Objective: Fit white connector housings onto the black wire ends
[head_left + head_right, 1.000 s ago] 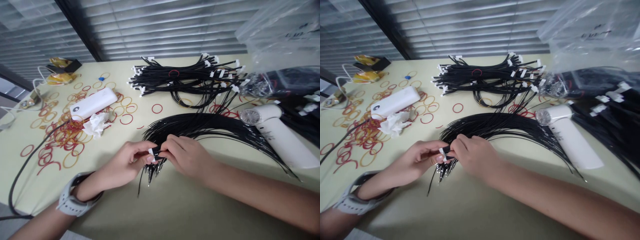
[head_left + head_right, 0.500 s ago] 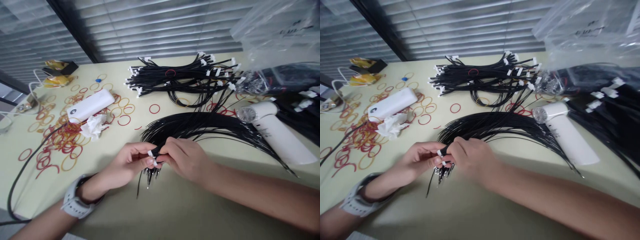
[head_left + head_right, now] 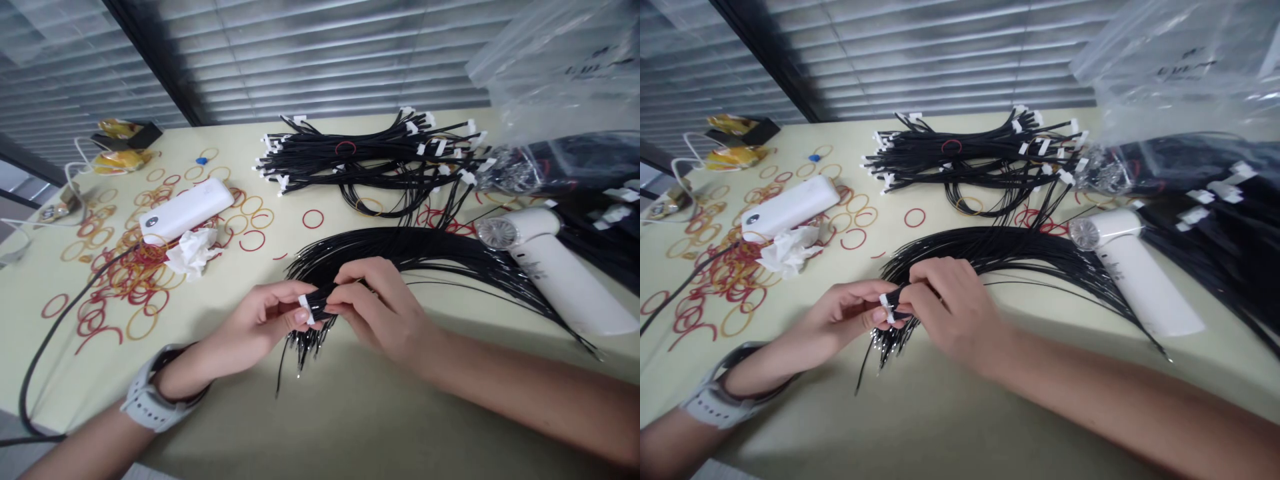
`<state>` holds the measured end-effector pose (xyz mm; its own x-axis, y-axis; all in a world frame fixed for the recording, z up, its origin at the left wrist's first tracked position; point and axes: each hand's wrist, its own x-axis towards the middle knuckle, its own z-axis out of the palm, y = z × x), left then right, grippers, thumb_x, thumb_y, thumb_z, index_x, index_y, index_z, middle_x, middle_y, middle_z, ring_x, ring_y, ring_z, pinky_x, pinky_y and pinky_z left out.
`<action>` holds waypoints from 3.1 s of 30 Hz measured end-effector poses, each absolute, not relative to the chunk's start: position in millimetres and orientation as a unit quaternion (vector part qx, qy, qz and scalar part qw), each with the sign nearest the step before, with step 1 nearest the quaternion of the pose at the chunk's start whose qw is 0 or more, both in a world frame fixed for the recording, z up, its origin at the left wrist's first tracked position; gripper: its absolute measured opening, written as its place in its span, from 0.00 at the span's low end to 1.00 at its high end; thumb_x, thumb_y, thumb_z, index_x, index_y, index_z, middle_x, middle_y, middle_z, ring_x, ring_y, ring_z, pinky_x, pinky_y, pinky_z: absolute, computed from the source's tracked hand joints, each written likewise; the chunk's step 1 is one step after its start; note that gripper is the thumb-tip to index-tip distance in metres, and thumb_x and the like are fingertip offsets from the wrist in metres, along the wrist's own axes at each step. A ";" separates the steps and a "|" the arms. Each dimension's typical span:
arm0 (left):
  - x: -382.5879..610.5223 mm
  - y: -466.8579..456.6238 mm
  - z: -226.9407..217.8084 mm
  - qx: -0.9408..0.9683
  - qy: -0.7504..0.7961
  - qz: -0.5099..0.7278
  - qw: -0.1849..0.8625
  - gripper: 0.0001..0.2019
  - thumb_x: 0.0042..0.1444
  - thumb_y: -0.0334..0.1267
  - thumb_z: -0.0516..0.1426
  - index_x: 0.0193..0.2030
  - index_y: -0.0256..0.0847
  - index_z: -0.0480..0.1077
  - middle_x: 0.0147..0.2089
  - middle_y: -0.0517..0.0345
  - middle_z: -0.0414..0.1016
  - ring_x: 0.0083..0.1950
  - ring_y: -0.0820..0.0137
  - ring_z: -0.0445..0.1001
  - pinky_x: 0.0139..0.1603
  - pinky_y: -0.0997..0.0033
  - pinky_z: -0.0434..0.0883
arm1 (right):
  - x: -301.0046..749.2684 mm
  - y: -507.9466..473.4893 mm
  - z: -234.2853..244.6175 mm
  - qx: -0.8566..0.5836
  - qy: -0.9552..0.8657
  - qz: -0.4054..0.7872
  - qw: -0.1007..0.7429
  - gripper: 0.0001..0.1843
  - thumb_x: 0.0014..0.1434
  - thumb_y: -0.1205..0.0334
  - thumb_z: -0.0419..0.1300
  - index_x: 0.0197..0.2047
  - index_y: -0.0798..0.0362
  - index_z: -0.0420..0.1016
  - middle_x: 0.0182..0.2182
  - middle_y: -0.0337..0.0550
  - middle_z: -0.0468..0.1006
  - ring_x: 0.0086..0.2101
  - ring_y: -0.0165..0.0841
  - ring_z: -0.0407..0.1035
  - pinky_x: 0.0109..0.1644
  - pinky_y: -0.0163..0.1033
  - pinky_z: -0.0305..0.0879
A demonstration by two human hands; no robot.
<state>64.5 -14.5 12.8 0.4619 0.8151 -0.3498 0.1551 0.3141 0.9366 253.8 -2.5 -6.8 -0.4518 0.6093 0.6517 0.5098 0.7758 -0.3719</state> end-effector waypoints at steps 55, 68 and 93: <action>62.1 -14.2 15.4 0.595 0.537 0.260 0.538 0.10 0.56 0.34 0.52 0.46 0.36 0.64 0.34 0.57 0.71 0.34 0.75 0.70 0.34 0.80 0.68 | 253.3 -1.8 -1.5 -0.392 -0.848 0.218 0.282 0.10 0.61 0.67 0.46 0.32 0.55 0.67 0.27 0.39 0.68 0.27 0.26 0.57 0.34 0.35 0.49; 62.9 -14.5 15.0 0.573 0.544 0.255 0.558 0.14 0.54 0.36 0.55 0.46 0.34 0.65 0.33 0.55 0.73 0.32 0.74 0.68 0.31 0.79 0.66 | 262.2 6.3 7.4 -0.343 -0.877 0.231 0.245 0.07 0.56 0.69 0.50 0.28 0.56 0.66 0.25 0.36 0.66 0.27 0.25 0.59 0.34 0.34 0.50; 61.1 -13.8 15.2 0.526 0.537 0.249 0.611 0.14 0.54 0.36 0.55 0.47 0.33 0.65 0.37 0.52 0.73 0.37 0.72 0.70 0.37 0.77 0.67 | 260.0 5.2 9.2 -0.344 -0.875 0.254 0.227 0.08 0.58 0.67 0.49 0.29 0.55 0.66 0.26 0.35 0.66 0.28 0.24 0.59 0.34 0.34 0.49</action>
